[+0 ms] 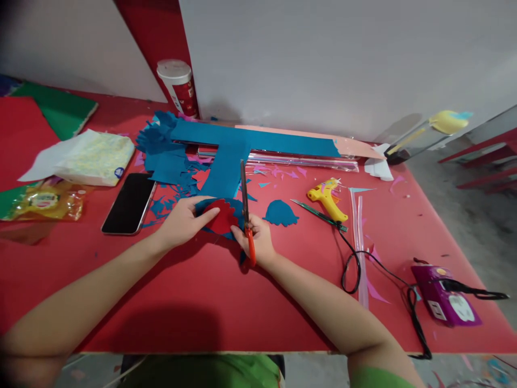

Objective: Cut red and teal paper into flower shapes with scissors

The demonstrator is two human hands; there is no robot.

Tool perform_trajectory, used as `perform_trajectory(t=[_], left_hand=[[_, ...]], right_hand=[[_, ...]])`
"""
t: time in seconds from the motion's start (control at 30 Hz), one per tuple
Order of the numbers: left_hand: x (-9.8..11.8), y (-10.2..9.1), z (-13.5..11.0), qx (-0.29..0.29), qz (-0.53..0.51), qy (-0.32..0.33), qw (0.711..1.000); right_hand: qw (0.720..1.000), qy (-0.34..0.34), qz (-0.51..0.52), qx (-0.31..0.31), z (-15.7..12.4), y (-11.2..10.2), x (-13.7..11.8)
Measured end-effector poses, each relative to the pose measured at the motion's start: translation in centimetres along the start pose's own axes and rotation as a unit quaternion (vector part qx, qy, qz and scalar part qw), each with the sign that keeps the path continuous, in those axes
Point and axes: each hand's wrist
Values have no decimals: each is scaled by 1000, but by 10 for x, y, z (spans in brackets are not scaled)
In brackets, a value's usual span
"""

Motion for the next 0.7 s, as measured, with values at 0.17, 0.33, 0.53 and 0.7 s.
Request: perform_trajectory(t=[0.17, 0.33, 0.53, 0.7], left_hand=[[1, -12, 3, -58, 39, 14, 997], [5, -16, 4, -68, 93, 21, 993], [8, -15, 2, -70, 98, 18, 993], [8, -11, 2, -76, 131, 30, 988]], right_hand=[[1000, -12, -2, 4, -1, 2, 4], [999, -44, -28, 0, -2, 1, 6], [996, -79, -27, 5, -1, 1, 7], [998, -67, -15, 7, -1, 2, 6]])
Point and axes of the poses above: each hand's wrist, its own z-axis towards the middle knuckle, its own y-axis out of the palm, x = y × z, and after that the axes turned 14 degrees about -z, right-handed
